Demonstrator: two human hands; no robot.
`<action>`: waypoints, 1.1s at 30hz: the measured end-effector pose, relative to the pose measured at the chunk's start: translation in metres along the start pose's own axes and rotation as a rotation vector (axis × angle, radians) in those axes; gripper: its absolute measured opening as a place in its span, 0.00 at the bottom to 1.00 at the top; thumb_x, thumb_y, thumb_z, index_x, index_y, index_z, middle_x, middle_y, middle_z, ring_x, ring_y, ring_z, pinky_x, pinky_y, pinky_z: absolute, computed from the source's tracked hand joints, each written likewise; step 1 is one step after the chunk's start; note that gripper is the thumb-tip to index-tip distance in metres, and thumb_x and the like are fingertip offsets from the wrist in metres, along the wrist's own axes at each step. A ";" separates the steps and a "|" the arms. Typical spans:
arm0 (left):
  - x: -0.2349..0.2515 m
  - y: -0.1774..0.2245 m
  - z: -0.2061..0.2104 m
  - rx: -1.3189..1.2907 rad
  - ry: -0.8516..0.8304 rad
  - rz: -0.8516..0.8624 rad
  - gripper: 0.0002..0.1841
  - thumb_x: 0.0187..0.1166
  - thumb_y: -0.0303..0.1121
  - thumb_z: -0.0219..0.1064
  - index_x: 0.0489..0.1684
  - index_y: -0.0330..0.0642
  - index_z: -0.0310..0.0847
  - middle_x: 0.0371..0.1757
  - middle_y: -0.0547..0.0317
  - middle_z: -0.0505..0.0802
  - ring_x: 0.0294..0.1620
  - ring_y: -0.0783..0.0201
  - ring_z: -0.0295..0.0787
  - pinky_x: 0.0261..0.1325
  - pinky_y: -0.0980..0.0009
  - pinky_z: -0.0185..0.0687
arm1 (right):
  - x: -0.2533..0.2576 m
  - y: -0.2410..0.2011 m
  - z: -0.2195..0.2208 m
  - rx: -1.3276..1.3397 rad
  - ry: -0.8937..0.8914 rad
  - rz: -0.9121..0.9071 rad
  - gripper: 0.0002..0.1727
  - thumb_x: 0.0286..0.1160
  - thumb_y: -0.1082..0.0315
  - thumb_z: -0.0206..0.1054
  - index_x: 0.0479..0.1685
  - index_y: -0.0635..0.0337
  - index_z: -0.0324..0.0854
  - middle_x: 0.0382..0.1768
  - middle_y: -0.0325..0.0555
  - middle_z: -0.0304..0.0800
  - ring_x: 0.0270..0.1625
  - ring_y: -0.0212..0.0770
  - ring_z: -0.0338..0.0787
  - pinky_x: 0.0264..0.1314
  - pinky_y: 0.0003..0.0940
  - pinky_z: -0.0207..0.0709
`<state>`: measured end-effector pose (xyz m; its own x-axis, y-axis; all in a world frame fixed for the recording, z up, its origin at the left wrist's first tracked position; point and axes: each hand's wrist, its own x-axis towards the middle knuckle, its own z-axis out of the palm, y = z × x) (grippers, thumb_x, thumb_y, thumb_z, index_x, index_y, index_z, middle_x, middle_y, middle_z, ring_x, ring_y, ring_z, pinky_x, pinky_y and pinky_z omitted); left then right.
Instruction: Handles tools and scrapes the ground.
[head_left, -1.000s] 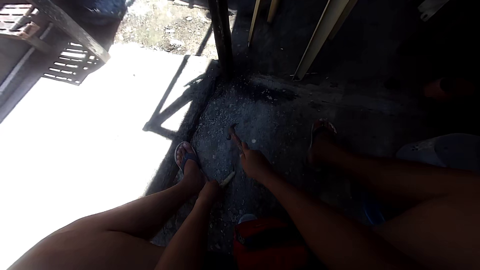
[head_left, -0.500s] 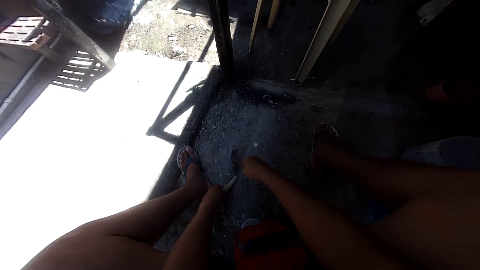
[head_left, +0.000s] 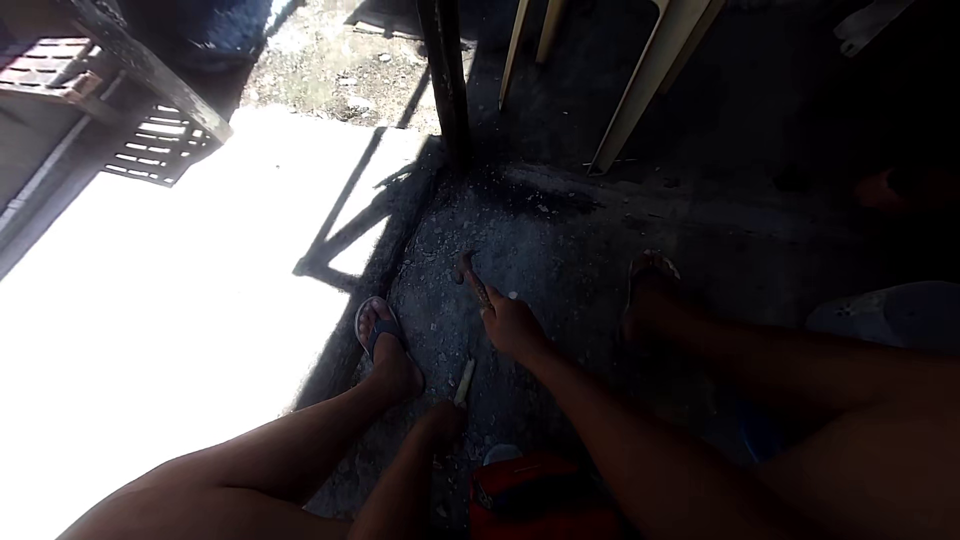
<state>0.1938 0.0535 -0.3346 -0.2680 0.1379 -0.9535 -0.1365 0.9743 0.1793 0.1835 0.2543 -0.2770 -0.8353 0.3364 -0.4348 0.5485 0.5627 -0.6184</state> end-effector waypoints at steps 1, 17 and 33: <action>0.026 -0.007 0.003 -0.034 -0.008 0.001 0.24 0.97 0.53 0.42 0.53 0.40 0.71 0.27 0.58 0.81 0.18 0.65 0.81 0.26 0.69 0.83 | 0.002 0.003 0.000 -0.001 -0.007 0.006 0.27 0.94 0.59 0.54 0.88 0.55 0.67 0.46 0.60 0.92 0.49 0.58 0.94 0.51 0.59 0.86; 0.057 0.031 -0.031 0.176 0.304 0.234 0.29 0.95 0.54 0.50 0.63 0.33 0.82 0.57 0.37 0.91 0.59 0.44 0.92 0.65 0.44 0.85 | 0.013 0.048 -0.016 0.101 0.081 0.183 0.17 0.91 0.63 0.57 0.67 0.64 0.80 0.45 0.63 0.90 0.46 0.60 0.93 0.50 0.61 0.85; 0.006 0.034 -0.043 0.379 0.301 0.034 0.33 0.95 0.58 0.39 0.63 0.37 0.82 0.63 0.38 0.90 0.65 0.43 0.89 0.66 0.39 0.82 | 0.021 0.081 -0.004 0.085 -0.136 0.362 0.18 0.92 0.61 0.55 0.67 0.64 0.78 0.44 0.61 0.90 0.37 0.52 0.93 0.44 0.50 0.88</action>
<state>0.1467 0.0803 -0.3239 -0.5377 0.1675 -0.8263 0.2193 0.9741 0.0547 0.2107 0.3102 -0.3336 -0.5783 0.3954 -0.7136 0.8124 0.3596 -0.4590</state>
